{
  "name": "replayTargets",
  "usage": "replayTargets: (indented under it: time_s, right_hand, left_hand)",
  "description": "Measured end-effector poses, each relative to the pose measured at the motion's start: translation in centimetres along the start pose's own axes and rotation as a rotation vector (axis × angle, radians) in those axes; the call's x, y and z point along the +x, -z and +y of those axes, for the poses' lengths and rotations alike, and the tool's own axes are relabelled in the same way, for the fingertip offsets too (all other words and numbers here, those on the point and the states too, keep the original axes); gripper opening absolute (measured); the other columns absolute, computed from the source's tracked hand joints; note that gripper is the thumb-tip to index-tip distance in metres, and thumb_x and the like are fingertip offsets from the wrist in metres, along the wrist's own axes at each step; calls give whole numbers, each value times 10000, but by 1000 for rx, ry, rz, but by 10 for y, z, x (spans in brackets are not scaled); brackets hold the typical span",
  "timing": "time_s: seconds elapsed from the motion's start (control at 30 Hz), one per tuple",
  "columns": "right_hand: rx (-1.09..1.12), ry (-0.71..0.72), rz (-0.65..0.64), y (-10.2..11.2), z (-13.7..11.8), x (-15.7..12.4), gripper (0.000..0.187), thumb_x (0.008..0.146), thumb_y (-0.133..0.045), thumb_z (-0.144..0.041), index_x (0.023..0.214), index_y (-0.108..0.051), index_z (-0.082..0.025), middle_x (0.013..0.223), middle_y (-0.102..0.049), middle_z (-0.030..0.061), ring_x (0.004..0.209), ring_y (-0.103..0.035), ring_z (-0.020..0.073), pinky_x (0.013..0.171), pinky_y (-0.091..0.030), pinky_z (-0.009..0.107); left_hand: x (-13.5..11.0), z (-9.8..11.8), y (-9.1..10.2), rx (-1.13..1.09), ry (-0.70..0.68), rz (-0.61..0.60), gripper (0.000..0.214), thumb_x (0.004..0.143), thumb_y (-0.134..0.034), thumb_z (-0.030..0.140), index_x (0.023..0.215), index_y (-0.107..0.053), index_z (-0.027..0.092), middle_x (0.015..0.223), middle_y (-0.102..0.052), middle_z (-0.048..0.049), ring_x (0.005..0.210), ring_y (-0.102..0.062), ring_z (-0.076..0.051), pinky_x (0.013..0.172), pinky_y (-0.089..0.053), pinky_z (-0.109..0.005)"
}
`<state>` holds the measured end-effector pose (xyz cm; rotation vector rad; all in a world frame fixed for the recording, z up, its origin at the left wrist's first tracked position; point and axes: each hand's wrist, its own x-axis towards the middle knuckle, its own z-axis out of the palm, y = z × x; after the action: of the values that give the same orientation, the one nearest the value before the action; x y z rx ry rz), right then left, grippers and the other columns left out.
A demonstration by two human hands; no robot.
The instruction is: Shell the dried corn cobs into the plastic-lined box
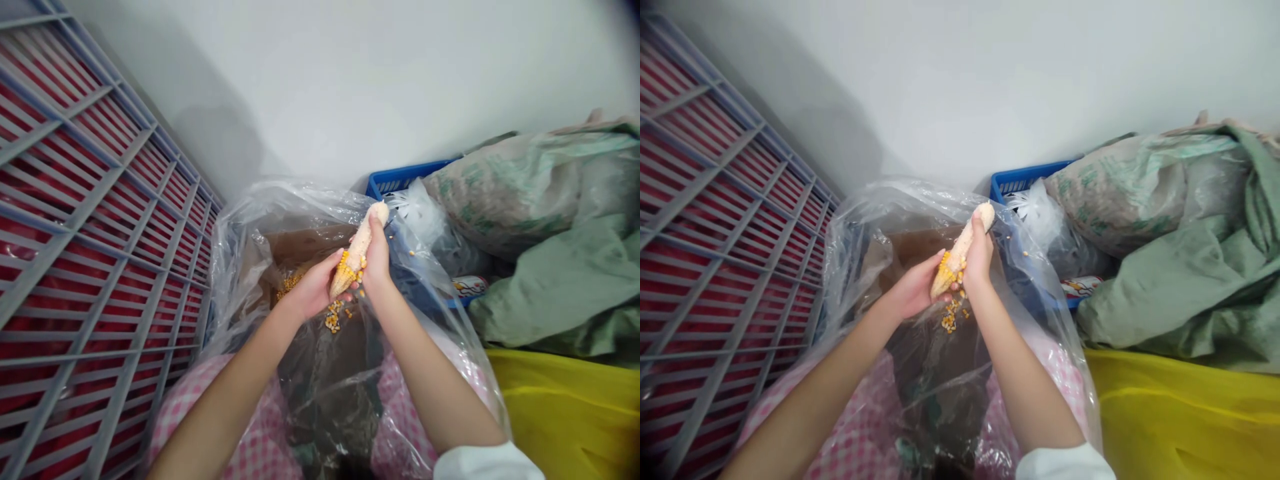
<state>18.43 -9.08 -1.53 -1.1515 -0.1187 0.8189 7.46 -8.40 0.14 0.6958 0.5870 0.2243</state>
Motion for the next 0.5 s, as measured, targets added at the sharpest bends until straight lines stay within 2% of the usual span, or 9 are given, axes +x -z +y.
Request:
replayTargets:
  time_s: [0.17, 0.3, 0.5]
  right_hand:
    - [-14, 34, 77, -3, 2, -6, 442, 644, -532, -596, 803, -542, -184, 504, -487, -34, 433, -461, 124, 441, -394, 270]
    - [-36, 54, 85, -3, 6, -8, 438, 644, -540, -586, 796, -544, -175, 514, -496, -33, 441, -462, 118, 434, -388, 258]
    - [-68, 72, 108, 0, 12, -7, 486, 640, -545, -571, 912, -562, -169, 579, -537, -29, 489, -486, 116, 476, -407, 244]
  left_hand:
    - [-1, -3, 4, -46, 8, -40, 283, 842, -393, 371, 933, -523, 137, 729, -558, -47, 512, -516, -90, 384, -332, -174]
    - [-1, -3, 9, -79, 58, -54, 278, 842, -395, 367, 908, -529, 133, 748, -557, -56, 523, -514, -94, 401, -330, -183]
    - [1, -4, 13, -136, 125, -75, 293, 854, -361, 367, 894, -534, 135, 732, -545, -53, 527, -508, -98, 405, -316, -183]
